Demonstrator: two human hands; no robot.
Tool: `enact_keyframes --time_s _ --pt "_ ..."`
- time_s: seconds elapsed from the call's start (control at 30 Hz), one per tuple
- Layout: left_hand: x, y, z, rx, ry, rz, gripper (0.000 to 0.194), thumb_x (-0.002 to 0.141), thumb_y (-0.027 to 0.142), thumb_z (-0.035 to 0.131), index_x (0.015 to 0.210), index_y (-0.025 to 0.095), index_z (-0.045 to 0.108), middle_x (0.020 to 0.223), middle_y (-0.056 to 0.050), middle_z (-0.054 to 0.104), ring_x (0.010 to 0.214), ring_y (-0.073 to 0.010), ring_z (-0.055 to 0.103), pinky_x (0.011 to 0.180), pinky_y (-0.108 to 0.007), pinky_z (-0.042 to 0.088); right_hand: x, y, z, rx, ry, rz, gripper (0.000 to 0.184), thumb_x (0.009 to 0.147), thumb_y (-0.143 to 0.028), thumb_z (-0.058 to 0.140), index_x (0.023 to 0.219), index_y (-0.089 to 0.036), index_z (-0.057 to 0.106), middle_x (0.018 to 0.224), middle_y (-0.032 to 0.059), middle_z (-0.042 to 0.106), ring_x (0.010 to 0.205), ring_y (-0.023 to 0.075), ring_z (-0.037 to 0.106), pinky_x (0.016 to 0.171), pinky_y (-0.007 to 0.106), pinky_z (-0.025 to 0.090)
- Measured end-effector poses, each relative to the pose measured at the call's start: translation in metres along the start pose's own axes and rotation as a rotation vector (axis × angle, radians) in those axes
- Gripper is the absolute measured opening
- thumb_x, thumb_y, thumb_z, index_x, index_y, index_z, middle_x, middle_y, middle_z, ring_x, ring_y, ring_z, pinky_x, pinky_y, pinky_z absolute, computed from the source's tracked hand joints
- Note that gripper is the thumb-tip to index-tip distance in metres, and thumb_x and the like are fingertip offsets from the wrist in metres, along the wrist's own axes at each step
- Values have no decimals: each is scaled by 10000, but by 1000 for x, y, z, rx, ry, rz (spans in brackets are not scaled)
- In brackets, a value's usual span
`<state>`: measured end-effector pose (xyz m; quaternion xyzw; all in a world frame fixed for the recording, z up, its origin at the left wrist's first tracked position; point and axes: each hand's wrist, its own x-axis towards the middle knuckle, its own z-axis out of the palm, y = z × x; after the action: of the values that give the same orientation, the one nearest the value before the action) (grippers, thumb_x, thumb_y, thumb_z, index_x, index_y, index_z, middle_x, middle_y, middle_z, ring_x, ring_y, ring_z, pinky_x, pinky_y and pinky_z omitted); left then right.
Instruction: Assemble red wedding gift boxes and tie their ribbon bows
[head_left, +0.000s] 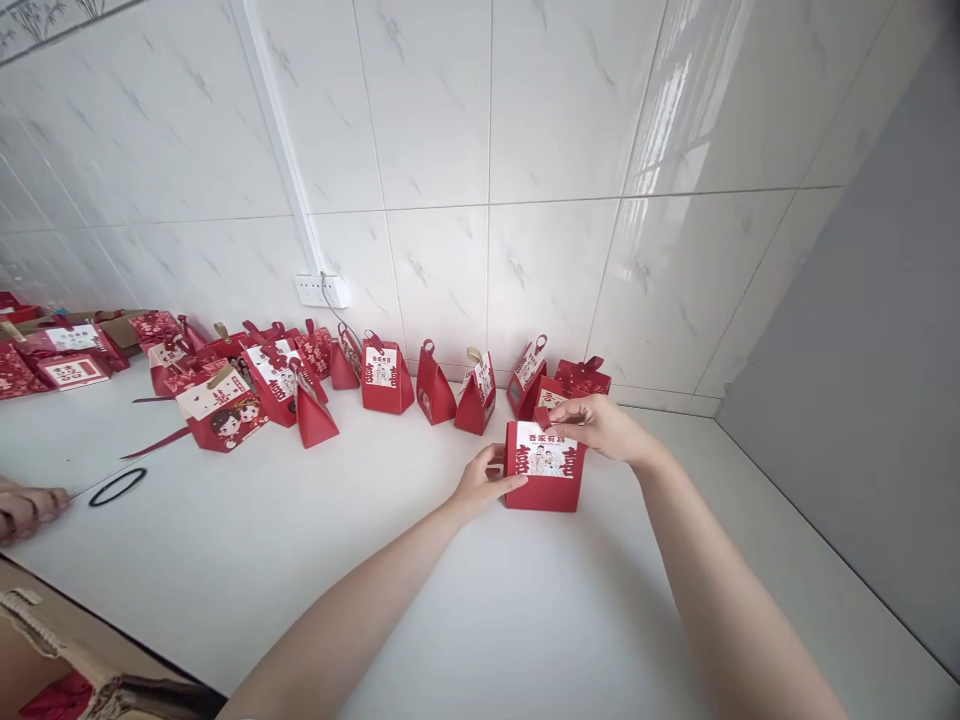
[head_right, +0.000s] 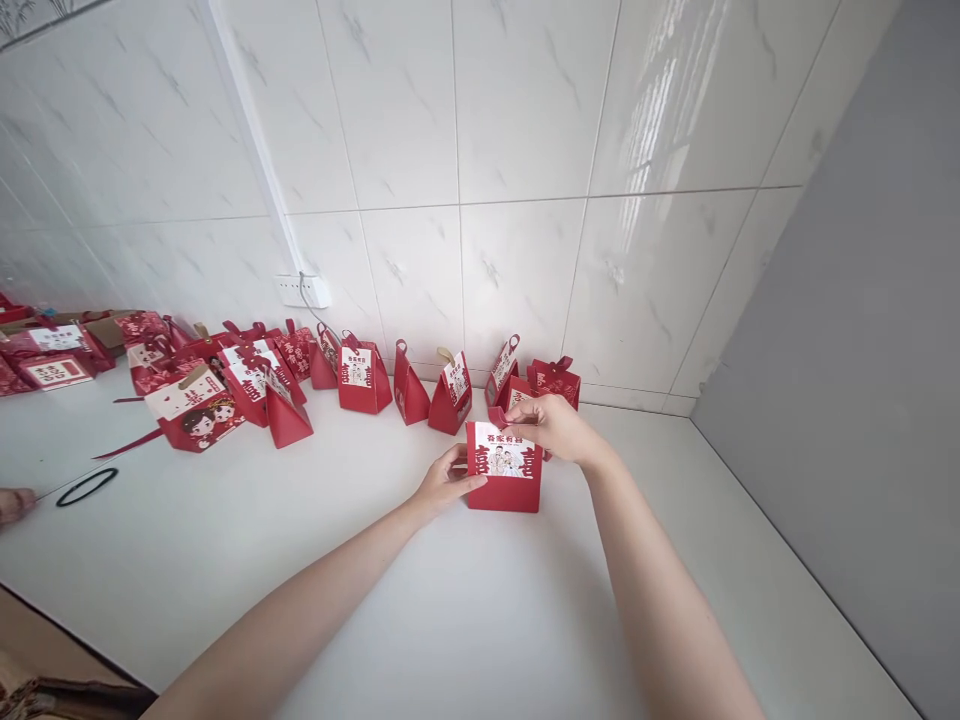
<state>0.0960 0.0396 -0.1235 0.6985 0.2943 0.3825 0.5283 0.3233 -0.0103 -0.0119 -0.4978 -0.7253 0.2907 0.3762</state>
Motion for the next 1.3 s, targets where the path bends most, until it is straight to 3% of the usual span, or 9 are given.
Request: enact_keyframes --time_s 0.17,0.3,0.37,0.47,0.53,0.6,0.7,0.97,1.3 --pt "-2 10 -4 86 -35 -18 610 692 458 749 1200 179 557 1243 -126 594 1094 -254 586 924 -394 478 -6 -12 1 -90 -19 -51 312 834 -466 574 878 -181 693 812 42 702 728 202 634 648 325 504" --pt "5 62 -22 322 -158 11 1006 603 503 796 1446 232 319 1514 -151 289 1298 -323 423 1010 -439 418 -12 -17 -3 -298 50 -42 259 868 -449 541 848 -231 679 823 22 706 698 192 620 643 320 476" --pt "11 94 -27 433 -115 118 985 642 533 757 1466 267 287 1549 -110 225 1364 -311 336 1054 -424 371 -13 -18 -4 -375 73 -36 246 871 -450 541 819 -252 676 837 11 705 705 189 622 653 313 470" --pt "16 131 -24 527 -130 190 725 692 549 706 1327 269 497 1357 -67 527 1210 -252 510 953 -355 425 -13 -19 0 -439 52 -65 256 892 -458 509 829 -267 668 829 6 696 669 178 606 619 302 457" --pt "15 142 -19 615 -178 192 449 711 540 686 1036 231 664 1072 -30 678 969 -207 614 784 -302 449 -13 -21 5 -456 37 -104 274 903 -470 484 849 -265 658 800 12 687 620 172 583 578 300 445" --pt "12 145 -16 717 -176 188 333 747 517 652 756 185 658 798 -11 677 754 -166 602 623 -268 394 -14 -22 11 -456 26 -138 287 907 -483 474 869 -261 652 797 20 685 616 176 581 571 303 448" --pt "9 138 -19 795 -134 173 390 781 512 608 611 161 592 572 3 554 580 -128 501 516 -255 291 -13 -23 21 -429 -4 -165 290 911 -489 472 890 -265 655 835 28 693 671 190 605 602 313 467" --pt "16 133 -39 678 -182 143 406 772 535 617 697 142 682 624 -8 599 588 -111 494 530 -232 311 -10 -28 33 -323 27 -236 258 939 -388 456 996 -251 667 950 53 699 807 214 637 673 338 490" --pt "20 136 -39 677 -171 141 402 781 540 604 702 154 680 571 26 530 534 -74 377 528 -225 280 -7 -30 35 -254 42 -219 223 938 -355 456 947 -230 640 852 39 673 725 177 603 624 311 463"
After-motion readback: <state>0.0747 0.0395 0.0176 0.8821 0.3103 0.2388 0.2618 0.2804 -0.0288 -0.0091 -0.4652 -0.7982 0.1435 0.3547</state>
